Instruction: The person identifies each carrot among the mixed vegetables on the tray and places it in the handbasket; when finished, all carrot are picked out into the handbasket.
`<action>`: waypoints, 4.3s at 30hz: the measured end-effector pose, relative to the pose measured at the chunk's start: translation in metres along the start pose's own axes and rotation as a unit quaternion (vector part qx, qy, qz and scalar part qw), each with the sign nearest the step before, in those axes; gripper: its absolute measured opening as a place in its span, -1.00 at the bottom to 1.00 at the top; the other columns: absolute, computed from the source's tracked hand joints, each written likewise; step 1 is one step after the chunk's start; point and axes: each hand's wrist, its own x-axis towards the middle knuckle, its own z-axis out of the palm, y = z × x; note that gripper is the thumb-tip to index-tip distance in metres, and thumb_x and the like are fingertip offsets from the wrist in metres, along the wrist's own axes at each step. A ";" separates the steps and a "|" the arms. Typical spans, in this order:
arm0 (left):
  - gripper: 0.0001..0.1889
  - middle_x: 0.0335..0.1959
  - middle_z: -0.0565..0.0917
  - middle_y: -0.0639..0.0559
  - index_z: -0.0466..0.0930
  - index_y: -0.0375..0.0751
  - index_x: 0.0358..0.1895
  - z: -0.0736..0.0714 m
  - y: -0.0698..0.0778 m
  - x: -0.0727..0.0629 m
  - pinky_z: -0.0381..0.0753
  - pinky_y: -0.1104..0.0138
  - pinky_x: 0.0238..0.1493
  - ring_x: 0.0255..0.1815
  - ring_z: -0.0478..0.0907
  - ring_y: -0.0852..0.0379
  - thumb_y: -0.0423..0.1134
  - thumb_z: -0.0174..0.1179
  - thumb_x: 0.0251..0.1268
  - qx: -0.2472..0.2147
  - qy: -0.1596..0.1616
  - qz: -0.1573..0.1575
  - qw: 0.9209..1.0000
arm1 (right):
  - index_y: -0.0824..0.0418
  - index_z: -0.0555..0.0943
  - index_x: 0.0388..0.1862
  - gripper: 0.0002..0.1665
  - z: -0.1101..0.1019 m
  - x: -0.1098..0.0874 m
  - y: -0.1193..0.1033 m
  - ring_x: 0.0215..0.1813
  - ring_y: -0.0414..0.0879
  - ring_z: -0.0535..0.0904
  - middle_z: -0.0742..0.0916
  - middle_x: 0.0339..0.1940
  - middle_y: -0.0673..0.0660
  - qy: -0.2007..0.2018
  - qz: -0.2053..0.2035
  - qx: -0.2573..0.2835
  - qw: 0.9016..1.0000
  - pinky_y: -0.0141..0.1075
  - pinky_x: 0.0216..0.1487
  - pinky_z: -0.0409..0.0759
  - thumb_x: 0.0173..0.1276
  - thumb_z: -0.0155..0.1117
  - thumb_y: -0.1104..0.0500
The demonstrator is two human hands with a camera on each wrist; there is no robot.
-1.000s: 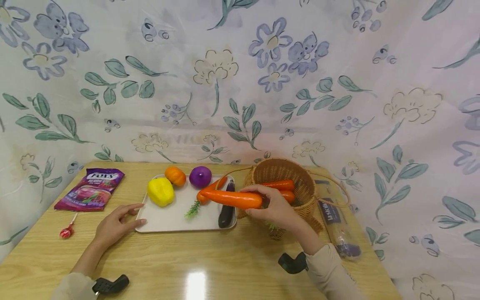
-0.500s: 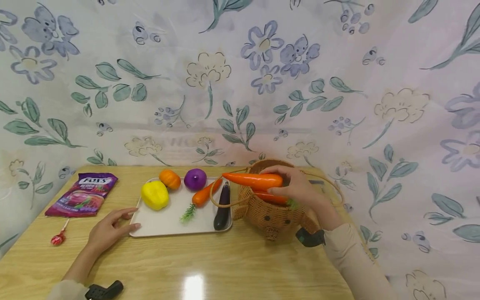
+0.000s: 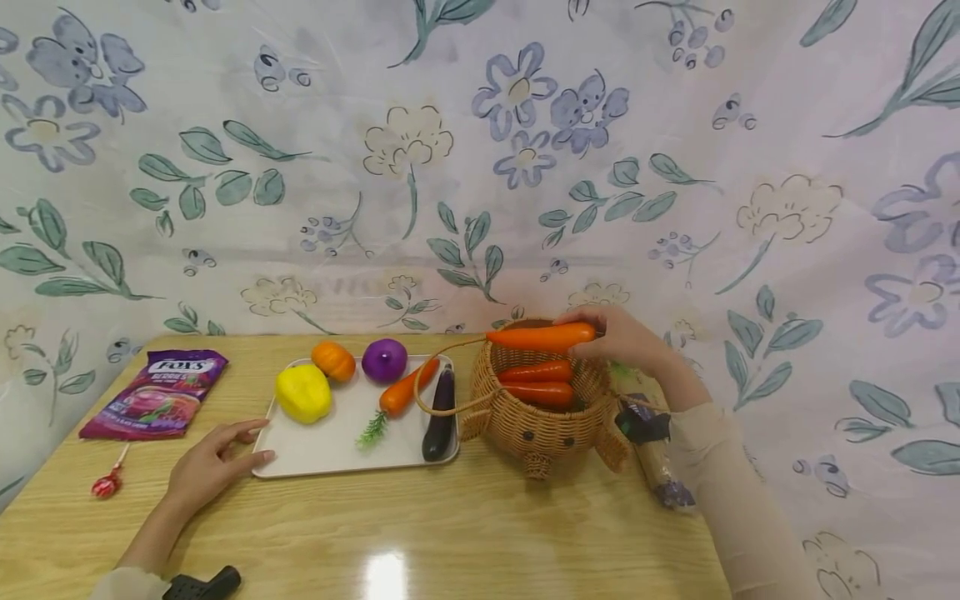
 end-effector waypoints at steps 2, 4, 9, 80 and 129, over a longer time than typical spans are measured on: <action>-0.33 -0.02 0.60 -0.06 0.52 0.02 0.32 0.000 0.000 0.000 0.21 0.28 -0.35 -0.32 0.31 0.15 0.26 0.28 0.20 0.000 -0.001 -0.001 1.000 | 0.31 0.52 0.28 -0.44 -0.005 0.003 0.003 -0.12 0.01 0.52 0.62 0.06 0.34 -0.010 0.003 -0.014 1.000 -0.16 -0.15 0.59 0.27 0.35 0.32; -0.33 -0.02 0.60 -0.06 0.51 0.02 0.32 0.000 0.000 -0.001 0.21 0.29 -0.35 -0.32 0.31 0.15 0.27 0.28 0.20 0.000 -0.002 -0.002 1.000 | 0.32 0.52 0.27 -0.44 -0.010 0.007 0.007 -0.14 -0.01 0.51 0.63 0.03 0.33 -0.021 0.008 -0.025 0.999 -0.20 -0.17 0.57 0.28 0.34 0.32; -0.32 0.00 0.60 -0.08 0.51 0.02 0.32 0.000 0.001 -0.001 0.21 0.30 -0.36 -0.33 0.31 0.15 0.27 0.28 0.20 -0.002 -0.003 -0.005 1.000 | 0.33 0.53 0.25 -0.47 -0.017 0.017 0.015 -0.20 -0.03 0.46 0.61 -0.04 0.32 -0.042 0.031 -0.044 0.998 -0.26 -0.22 0.52 0.27 0.28 0.36; -0.33 -0.01 0.62 -0.09 0.52 0.03 0.32 0.000 0.001 -0.002 0.19 0.32 -0.40 -0.39 0.30 0.21 0.28 0.27 0.21 -0.005 -0.003 -0.012 1.000 | 0.38 0.59 0.17 -0.50 0.051 0.103 0.076 0.04 0.15 0.59 0.64 0.17 0.37 -0.061 0.079 -0.258 0.961 -0.06 0.02 0.56 0.20 0.34 0.40; -0.34 0.02 0.63 -0.11 0.51 0.02 0.32 -0.002 0.000 0.001 0.26 0.25 -0.28 -0.25 0.36 0.07 0.26 0.28 0.21 -0.021 0.005 0.006 1.000 | 0.33 0.73 -0.08 -0.58 0.245 0.079 -0.083 -0.14 -0.04 0.67 0.77 -0.18 0.16 0.040 0.037 -0.016 0.998 -0.25 -0.14 0.61 0.22 0.49 0.04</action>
